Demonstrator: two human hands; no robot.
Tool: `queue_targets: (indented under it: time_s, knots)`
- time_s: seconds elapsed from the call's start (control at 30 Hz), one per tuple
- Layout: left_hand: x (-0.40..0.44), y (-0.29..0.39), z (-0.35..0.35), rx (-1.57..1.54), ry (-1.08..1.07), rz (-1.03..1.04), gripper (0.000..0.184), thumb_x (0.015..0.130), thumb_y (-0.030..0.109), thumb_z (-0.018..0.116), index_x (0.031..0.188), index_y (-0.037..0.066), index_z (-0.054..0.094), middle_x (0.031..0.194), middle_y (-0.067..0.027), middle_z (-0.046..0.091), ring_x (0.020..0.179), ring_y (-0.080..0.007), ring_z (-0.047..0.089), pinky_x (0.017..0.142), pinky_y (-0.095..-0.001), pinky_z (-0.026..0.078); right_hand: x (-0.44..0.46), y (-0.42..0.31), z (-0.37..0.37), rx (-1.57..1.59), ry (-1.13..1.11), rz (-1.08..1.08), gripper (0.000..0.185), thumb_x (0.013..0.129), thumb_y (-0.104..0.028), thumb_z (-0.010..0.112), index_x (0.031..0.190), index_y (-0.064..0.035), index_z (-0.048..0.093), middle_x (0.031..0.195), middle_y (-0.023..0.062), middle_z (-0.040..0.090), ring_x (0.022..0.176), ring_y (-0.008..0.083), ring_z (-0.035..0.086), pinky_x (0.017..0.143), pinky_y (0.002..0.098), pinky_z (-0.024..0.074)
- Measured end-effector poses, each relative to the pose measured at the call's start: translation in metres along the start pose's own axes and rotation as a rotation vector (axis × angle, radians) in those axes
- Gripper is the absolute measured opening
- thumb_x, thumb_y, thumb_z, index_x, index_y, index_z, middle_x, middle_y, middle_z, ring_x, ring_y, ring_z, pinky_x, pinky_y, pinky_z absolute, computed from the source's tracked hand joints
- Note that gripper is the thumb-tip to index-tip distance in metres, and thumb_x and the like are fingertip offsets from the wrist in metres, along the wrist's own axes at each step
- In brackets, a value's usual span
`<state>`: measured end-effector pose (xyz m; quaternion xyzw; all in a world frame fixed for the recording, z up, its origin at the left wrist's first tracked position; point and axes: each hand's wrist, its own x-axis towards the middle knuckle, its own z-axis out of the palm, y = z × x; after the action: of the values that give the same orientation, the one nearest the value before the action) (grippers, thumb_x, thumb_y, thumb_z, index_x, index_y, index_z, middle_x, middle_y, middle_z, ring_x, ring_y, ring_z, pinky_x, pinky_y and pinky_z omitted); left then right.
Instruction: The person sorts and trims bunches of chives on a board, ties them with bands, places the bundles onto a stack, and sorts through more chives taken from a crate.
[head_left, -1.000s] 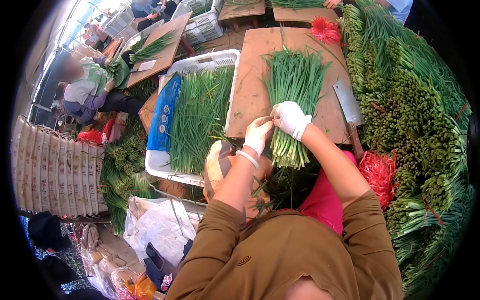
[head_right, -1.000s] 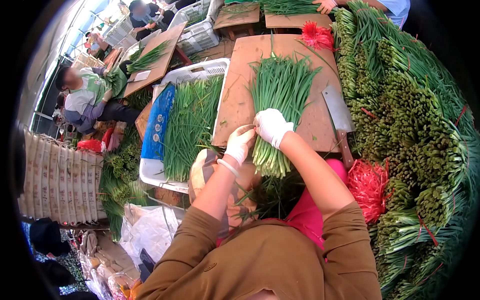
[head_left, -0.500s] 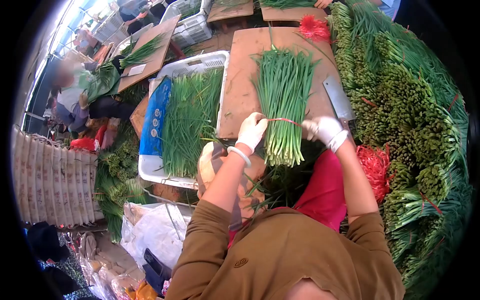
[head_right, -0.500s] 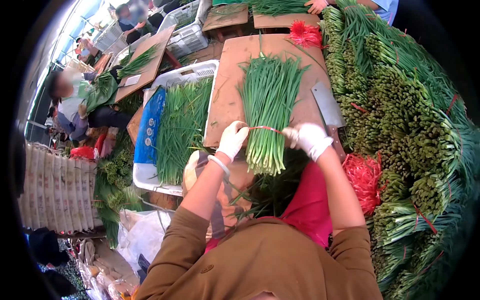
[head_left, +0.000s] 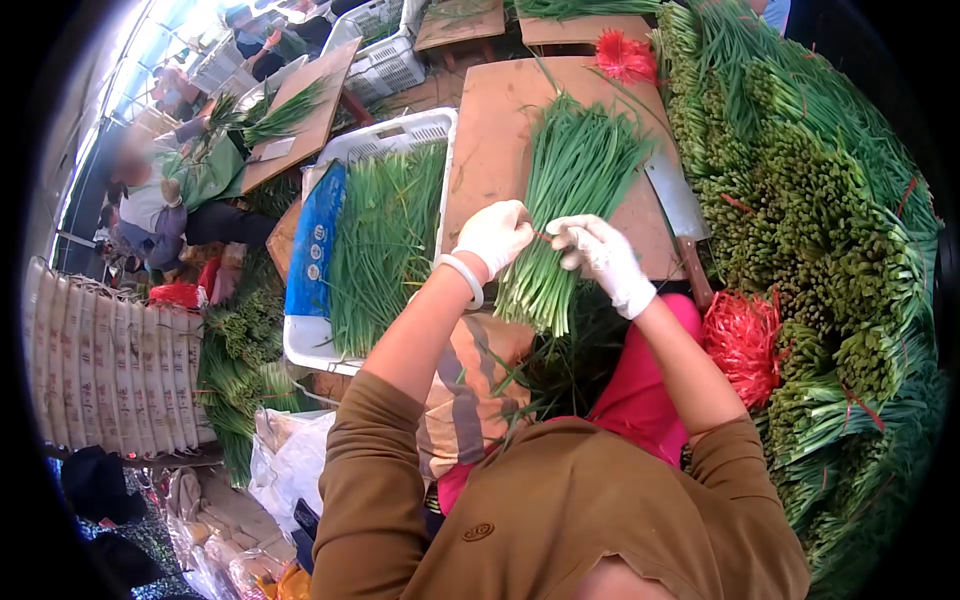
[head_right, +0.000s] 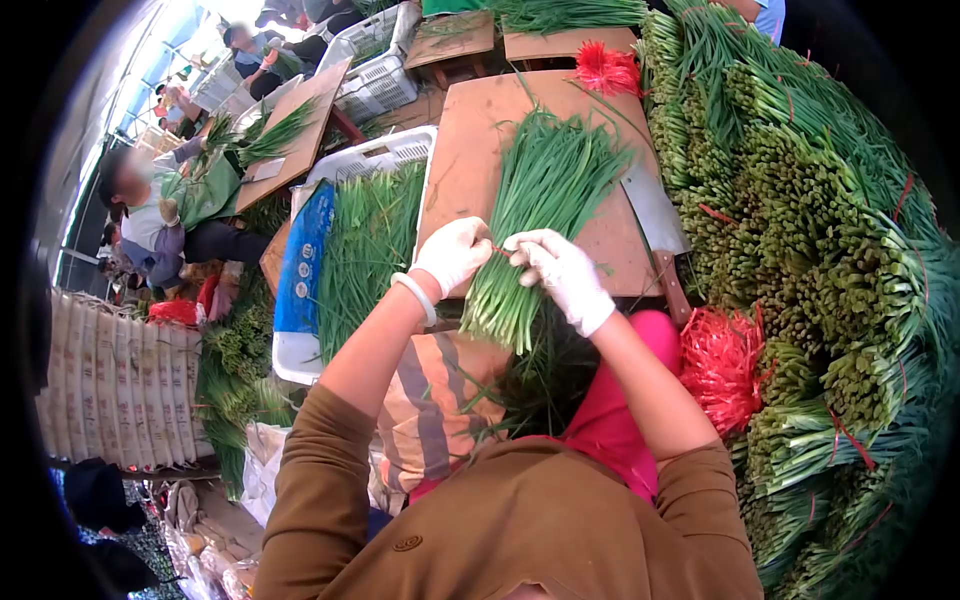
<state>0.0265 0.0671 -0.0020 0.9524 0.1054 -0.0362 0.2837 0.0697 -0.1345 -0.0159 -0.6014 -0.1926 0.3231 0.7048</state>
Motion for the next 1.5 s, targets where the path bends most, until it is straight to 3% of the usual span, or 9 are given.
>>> queue_targets:
  time_s: [0.2, 0.3, 0.63, 0.77, 0.83, 1.0, 1.17, 1.3, 1.5]
  knots:
    - [-0.016, 0.033, 0.012, 0.010, -0.042, 0.032, 0.028, 0.079, 0.024, 0.053, 0.092, 0.001, 0.064, 0.087, -0.0224, 0.065, 0.086, -0.0388, 0.062, 0.079, -0.0423, 0.049, 0.041, 0.076, 0.008, -0.145, 0.165, -0.275, 0.017, 0.096, -0.017, 0.048, 0.102, -0.0078, 0.061, 0.086, -0.0013, 0.061, 0.072, 0.0072, 0.055, 0.067, 0.0238, 0.0439]
    - [-0.011, 0.033, -0.001, 0.166, -0.002, 0.122, 0.025, 0.079, 0.023, 0.055, 0.088, 0.002, 0.065, 0.086, -0.0208, 0.065, 0.084, -0.0377, 0.062, 0.077, -0.0433, 0.049, 0.039, 0.052, -0.003, 0.167, 0.023, -0.029, 0.016, 0.095, -0.013, 0.047, 0.101, -0.0060, 0.060, 0.082, -0.0001, 0.059, 0.069, 0.0065, 0.053, 0.063, 0.0211, 0.0439]
    - [-0.011, 0.039, -0.024, 0.398, 0.140, 0.207, 0.013, 0.077, 0.017, 0.060, 0.077, 0.007, 0.067, 0.083, -0.0150, 0.066, 0.084, -0.0336, 0.062, 0.076, -0.0427, 0.050, 0.060, 0.024, 0.011, -0.036, -0.092, 0.165, 0.013, 0.090, -0.010, 0.054, 0.083, -0.0035, 0.061, 0.067, 0.0026, 0.060, 0.054, 0.0101, 0.054, 0.051, 0.0240, 0.0469]
    - [-0.027, 0.027, 0.018, 0.066, 0.381, 0.053, 0.070, 0.070, 0.036, 0.069, 0.126, -0.001, 0.049, 0.123, -0.0239, 0.053, 0.119, -0.0356, 0.049, 0.101, -0.0399, 0.040, 0.063, 0.034, 0.013, -0.056, -0.047, 0.018, 0.013, 0.087, -0.009, 0.054, 0.077, -0.0040, 0.061, 0.065, 0.0022, 0.059, 0.053, 0.0106, 0.054, 0.050, 0.0247, 0.0461]
    - [-0.042, 0.046, 0.027, 0.112, 0.050, -0.164, 0.110, 0.065, 0.043, 0.073, 0.146, 0.001, 0.011, 0.151, -0.0196, 0.020, 0.140, -0.0313, 0.022, 0.113, -0.0365, 0.026, 0.066, 0.034, 0.012, -0.002, -0.048, 0.128, 0.012, 0.082, -0.010, 0.054, 0.073, -0.0050, 0.061, 0.063, 0.0028, 0.059, 0.055, 0.0104, 0.054, 0.051, 0.0257, 0.0437]
    - [-0.045, 0.049, 0.049, -0.061, 0.040, -0.358, 0.115, 0.066, 0.040, 0.073, 0.148, 0.003, 0.002, 0.153, -0.0167, 0.016, 0.137, -0.0310, 0.029, 0.108, -0.0381, 0.033, 0.037, 0.027, 0.028, -0.503, 0.080, -0.248, 0.012, 0.086, -0.011, 0.057, 0.076, -0.0059, 0.058, 0.063, 0.0007, 0.057, 0.046, 0.0074, 0.044, 0.044, 0.0213, 0.0362]
    - [-0.043, 0.057, 0.049, 0.111, -0.119, -0.372, 0.115, 0.066, 0.044, 0.074, 0.147, 0.002, 0.003, 0.151, -0.0194, 0.020, 0.133, -0.0312, 0.035, 0.104, -0.0396, 0.038, -0.009, 0.061, -0.022, 0.540, 0.234, 0.081, 0.011, 0.088, -0.012, 0.056, 0.082, -0.0051, 0.062, 0.059, -0.0058, 0.047, 0.043, 0.0030, 0.032, 0.041, 0.0174, 0.0249]
    - [-0.036, 0.059, 0.033, 0.015, -0.131, -0.284, 0.119, 0.066, 0.054, 0.071, 0.146, -0.002, 0.003, 0.147, -0.0245, 0.027, 0.131, -0.0347, 0.038, 0.105, -0.0394, 0.036, -0.027, 0.087, -0.032, 0.612, 0.496, 0.099, 0.009, 0.088, -0.007, 0.054, 0.086, -0.0023, 0.061, 0.061, -0.0057, 0.045, 0.046, 0.0045, 0.036, 0.041, 0.0178, 0.0267]
    - [0.009, 0.042, 0.056, -0.440, -0.174, -0.305, 0.113, 0.069, 0.056, 0.070, 0.145, -0.005, 0.012, 0.134, -0.0274, 0.045, 0.124, -0.0336, 0.047, 0.103, -0.0388, 0.037, -0.070, 0.122, -0.055, 0.385, 0.536, 0.373, 0.015, 0.089, -0.027, 0.055, 0.095, -0.0138, 0.060, 0.093, -0.0041, 0.066, 0.089, 0.0085, 0.060, 0.074, 0.0293, 0.0417]
